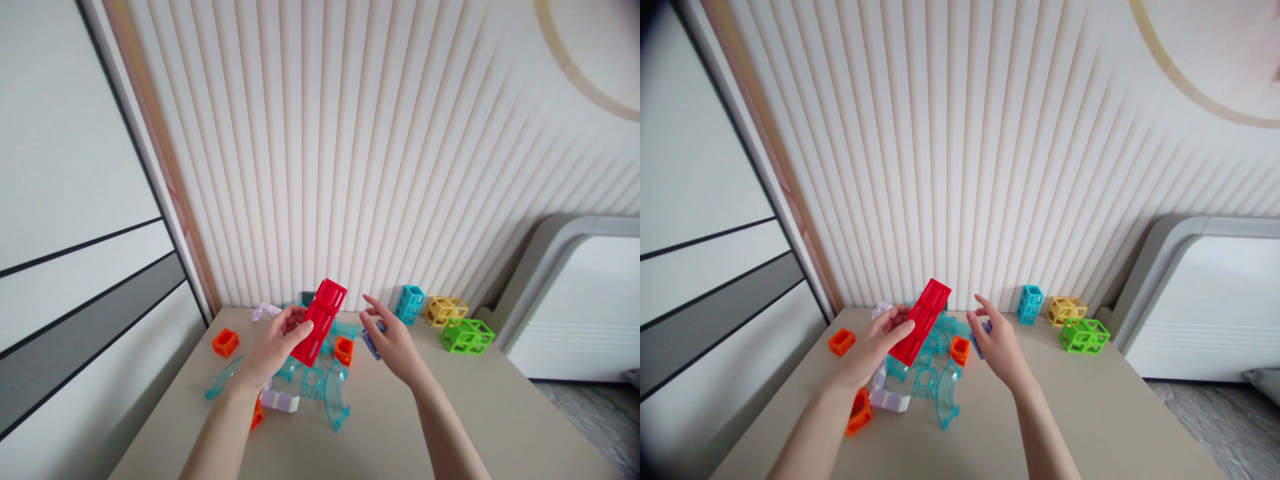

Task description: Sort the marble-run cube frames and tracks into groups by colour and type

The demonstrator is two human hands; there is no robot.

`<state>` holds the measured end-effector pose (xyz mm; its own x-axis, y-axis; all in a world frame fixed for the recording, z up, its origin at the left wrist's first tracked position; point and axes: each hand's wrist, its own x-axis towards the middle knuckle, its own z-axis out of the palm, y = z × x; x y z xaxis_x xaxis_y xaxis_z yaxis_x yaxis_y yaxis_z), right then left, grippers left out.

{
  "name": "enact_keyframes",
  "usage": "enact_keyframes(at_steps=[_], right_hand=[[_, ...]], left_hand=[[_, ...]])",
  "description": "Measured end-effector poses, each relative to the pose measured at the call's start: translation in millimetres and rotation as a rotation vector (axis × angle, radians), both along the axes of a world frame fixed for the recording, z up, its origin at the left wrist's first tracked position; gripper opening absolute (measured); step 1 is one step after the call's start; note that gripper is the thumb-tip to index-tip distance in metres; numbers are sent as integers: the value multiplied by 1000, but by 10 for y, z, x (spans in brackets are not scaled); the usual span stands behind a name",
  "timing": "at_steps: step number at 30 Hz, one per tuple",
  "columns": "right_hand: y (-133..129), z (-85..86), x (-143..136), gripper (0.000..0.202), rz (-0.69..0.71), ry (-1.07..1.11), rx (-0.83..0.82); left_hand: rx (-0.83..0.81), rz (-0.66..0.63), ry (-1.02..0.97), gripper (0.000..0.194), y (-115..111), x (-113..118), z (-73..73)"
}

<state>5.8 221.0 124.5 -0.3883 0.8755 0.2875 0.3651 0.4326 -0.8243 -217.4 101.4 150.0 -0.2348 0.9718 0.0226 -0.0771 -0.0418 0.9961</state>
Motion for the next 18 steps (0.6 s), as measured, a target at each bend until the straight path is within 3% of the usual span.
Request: enact_keyframes(at_steps=[3, 7, 12, 18], right_hand=[[161, -210, 33, 50, -82, -461, 122], [233, -496, -25, 43, -61, -842, 87], [191, -709, -158, 38, -67, -979, 19], [127, -742, -214, 34, 14, -1013, 24]], left_hand=[[12, 48, -138, 44, 38, 10, -9], [42, 52, -221, 40, 37, 23, 9], [70, 2, -224, 39, 22, 27, 9], [62, -18, -237, 49, 50, 61, -42]])
